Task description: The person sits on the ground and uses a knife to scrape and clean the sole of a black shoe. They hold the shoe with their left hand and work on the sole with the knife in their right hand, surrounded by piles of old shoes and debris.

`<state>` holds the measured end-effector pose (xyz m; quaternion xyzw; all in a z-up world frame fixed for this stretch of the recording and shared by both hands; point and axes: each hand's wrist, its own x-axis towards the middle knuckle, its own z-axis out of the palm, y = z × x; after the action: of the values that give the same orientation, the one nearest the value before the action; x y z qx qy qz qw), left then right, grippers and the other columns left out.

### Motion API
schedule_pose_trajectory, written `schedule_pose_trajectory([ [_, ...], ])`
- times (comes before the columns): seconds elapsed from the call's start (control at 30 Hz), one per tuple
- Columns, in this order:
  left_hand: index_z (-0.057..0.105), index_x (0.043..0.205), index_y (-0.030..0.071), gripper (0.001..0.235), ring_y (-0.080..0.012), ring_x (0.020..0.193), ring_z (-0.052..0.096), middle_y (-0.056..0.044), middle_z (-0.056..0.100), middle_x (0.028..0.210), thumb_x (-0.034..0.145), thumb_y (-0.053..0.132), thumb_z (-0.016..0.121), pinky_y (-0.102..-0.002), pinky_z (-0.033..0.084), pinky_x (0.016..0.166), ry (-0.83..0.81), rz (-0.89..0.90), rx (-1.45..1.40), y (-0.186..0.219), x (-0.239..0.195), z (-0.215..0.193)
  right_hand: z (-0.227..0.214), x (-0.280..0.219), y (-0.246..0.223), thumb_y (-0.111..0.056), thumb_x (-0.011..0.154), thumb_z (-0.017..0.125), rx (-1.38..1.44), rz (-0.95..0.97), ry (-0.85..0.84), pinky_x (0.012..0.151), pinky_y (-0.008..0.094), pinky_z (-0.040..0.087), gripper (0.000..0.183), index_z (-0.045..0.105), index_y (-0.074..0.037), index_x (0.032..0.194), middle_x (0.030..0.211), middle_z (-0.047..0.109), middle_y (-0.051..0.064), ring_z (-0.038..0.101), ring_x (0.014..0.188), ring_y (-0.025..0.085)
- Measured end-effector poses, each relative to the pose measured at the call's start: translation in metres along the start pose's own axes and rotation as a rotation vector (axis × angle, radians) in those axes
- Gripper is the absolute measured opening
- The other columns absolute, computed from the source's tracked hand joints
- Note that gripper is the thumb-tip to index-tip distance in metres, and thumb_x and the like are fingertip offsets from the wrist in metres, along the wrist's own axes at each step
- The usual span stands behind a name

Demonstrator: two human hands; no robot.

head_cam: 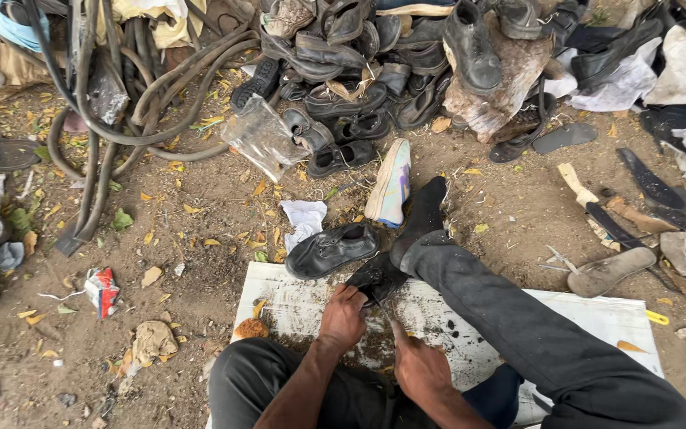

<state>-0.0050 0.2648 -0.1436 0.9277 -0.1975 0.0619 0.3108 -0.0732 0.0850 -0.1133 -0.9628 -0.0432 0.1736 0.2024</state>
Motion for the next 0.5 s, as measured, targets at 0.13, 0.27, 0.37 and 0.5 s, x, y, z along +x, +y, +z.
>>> schedule_pose_trajectory([
  [0.13, 0.072, 0.096, 0.003, 0.023, -0.0335, 0.097, 0.062, -0.014, 0.070, 0.095, 0.075, -0.005, 0.072, -0.044, 0.053, 0.087, -0.013, -0.041, -0.070, 0.003, 0.001, -0.003, 0.013, 0.013, 0.003, -0.016, 0.105, 0.046, 0.062, -0.021, 0.081, 0.035, 0.035, 0.043, 0.045, 0.044, -0.006, 0.149, 0.064, 0.065, 0.011, 0.057, 0.043, 0.018],
  [0.27, 0.075, 0.096, 0.005, 0.025, -0.0316, 0.093, 0.064, -0.012, 0.072, 0.093, 0.074, -0.006, 0.072, -0.044, 0.052, 0.090, -0.006, 0.014, -0.124, 0.006, -0.001, -0.012, 0.025, 0.014, 0.000, -0.008, 0.094, 0.052, 0.010, -0.076, 0.088, 0.035, 0.033, 0.044, 0.058, 0.039, 0.001, 0.150, 0.069, 0.068, 0.011, 0.057, 0.045, 0.017],
  [0.37, 0.075, 0.091, 0.004, 0.020, -0.0316, 0.094, 0.064, -0.011, 0.072, 0.093, 0.072, -0.003, 0.077, -0.045, 0.052, 0.090, 0.007, -0.070, -0.166, 0.003, 0.010, -0.018, 0.019, 0.013, -0.003, -0.007, 0.093, 0.054, 0.025, -0.061, 0.098, 0.034, 0.033, 0.044, 0.060, 0.037, -0.002, 0.151, 0.078, 0.067, 0.016, 0.058, 0.043, 0.017],
  [0.5, 0.075, 0.088, 0.003, 0.016, -0.0327, 0.095, 0.062, -0.011, 0.072, 0.093, 0.073, -0.001, 0.080, -0.044, 0.052, 0.087, 0.034, -0.189, -0.223, -0.001, 0.009, -0.010, 0.020, 0.005, -0.007, -0.006, 0.097, 0.051, 0.000, -0.021, 0.055, 0.034, 0.034, 0.045, 0.058, 0.033, -0.001, 0.153, 0.079, 0.067, 0.019, 0.058, 0.042, 0.018],
])
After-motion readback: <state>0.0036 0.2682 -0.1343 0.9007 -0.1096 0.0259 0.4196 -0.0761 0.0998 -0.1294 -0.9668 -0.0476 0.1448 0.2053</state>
